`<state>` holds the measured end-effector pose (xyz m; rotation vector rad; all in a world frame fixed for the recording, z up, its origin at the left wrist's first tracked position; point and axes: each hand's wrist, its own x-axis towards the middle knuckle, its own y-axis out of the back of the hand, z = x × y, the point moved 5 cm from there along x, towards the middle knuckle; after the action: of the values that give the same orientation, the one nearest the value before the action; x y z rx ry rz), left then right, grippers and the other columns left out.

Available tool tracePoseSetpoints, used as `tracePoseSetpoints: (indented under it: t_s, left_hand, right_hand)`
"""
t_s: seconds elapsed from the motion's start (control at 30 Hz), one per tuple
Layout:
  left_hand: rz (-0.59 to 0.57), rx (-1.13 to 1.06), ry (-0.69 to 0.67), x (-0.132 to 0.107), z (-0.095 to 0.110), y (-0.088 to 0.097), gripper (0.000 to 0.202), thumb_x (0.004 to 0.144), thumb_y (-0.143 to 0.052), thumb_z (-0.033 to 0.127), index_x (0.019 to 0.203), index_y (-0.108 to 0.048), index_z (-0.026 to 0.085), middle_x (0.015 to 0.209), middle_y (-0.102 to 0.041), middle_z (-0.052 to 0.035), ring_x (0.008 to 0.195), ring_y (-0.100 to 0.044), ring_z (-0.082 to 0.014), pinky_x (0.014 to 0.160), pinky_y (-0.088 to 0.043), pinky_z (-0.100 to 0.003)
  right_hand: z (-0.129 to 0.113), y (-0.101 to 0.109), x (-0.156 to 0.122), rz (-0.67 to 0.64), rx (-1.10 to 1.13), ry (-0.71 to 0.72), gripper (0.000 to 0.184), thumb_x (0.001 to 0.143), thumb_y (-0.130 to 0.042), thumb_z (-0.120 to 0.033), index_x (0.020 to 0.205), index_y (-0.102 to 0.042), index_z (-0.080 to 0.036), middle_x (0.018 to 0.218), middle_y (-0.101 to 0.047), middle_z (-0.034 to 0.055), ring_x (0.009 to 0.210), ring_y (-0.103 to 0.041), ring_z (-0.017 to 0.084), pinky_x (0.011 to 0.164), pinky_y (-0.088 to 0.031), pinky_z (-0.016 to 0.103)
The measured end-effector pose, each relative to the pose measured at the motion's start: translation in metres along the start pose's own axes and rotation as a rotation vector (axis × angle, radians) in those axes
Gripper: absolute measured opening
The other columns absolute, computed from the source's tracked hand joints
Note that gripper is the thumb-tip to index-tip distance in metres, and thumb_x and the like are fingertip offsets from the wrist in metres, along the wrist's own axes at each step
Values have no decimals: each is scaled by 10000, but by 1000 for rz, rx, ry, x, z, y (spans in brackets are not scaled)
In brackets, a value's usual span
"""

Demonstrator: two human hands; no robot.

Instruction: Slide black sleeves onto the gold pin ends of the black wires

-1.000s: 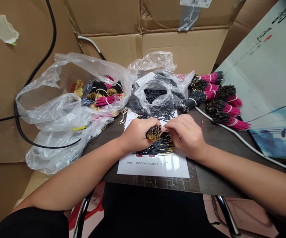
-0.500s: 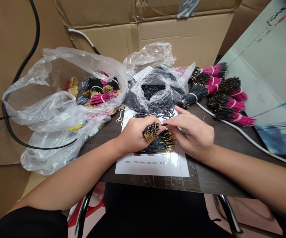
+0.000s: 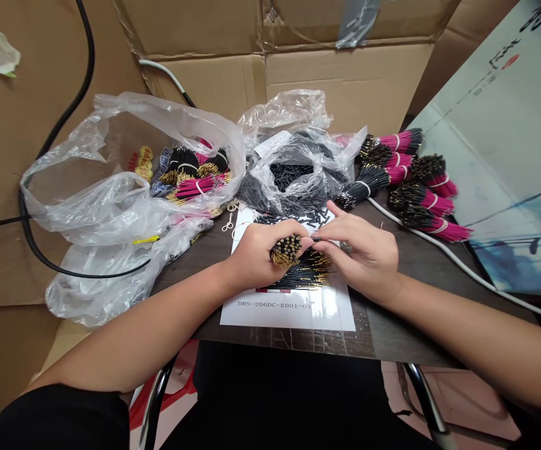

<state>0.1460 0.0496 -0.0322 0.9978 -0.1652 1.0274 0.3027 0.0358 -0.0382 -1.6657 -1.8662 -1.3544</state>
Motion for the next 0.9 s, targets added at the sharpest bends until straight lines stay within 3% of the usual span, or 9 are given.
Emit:
tracePoseSetpoints:
  t_s: [0.23, 0.4, 0.7, 0.9]
  left_hand:
    - [25, -24, 15, -2, 4, 3, 194, 903, -514, 310, 868, -613, 147, 763, -649, -13, 641, -573, -49, 629, -446, -142]
    - [15, -21, -6, -4, 5, 2, 159, 901, -522, 294, 889, -602, 157, 781, -636, 6, 673, -576, -33, 649, -436, -129]
    - [19, -106, 19, -4, 9, 2, 137, 870, -567, 284, 861, -579, 148, 744, -619, 6, 624, -543, -38, 615, -422, -139]
    - [11, -149, 94, -5, 12, -1, 95, 857, -570, 239, 846, -565, 144, 753, -618, 5, 644, -548, -42, 638, -431, -141]
  right_hand:
    - [-5, -1, -4, 58, 47, -170, 137, 777, -681, -150, 896, -672, -218, 870, -706, 10, 890, -656, 174, 856, -535, 380]
    - [-3, -5, -10, 30, 186, -355, 97, 813, -644, -176, 908, -652, -192, 820, -658, 17, 729, -606, 125, 677, -498, 290]
    - [-14, -1, -5, 77, 168, -338, 55, 818, -627, -177, 870, -642, -190, 787, -629, 18, 711, -574, 128, 655, -470, 294]
    - [-31, 13, 1, 178, 75, -173, 129, 769, -652, -127, 864, -649, -214, 769, -649, 21, 681, -590, 145, 601, -481, 309]
